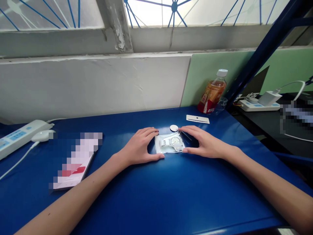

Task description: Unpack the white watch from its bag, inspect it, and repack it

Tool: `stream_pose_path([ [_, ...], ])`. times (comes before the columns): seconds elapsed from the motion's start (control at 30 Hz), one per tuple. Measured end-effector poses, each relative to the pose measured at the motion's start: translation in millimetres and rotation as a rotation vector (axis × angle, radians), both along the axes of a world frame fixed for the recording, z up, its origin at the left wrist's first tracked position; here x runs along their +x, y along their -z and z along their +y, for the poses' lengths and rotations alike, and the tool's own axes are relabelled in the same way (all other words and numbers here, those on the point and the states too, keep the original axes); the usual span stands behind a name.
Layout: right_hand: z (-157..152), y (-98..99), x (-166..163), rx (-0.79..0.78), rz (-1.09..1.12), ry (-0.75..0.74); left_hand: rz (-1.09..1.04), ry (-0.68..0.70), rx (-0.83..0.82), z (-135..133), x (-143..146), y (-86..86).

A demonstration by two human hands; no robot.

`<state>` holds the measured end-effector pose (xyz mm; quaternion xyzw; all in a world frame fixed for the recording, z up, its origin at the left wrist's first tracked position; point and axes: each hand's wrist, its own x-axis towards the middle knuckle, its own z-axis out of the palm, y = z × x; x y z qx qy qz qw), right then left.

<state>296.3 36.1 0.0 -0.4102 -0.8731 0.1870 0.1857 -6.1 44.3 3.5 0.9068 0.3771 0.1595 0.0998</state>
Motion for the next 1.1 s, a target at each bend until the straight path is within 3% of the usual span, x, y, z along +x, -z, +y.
stream_pose_path([
  [1.1,0.8,0.0,0.2,-0.013,-0.066,0.015,0.019,-0.005,0.02,-1.0,1.1,2.3],
])
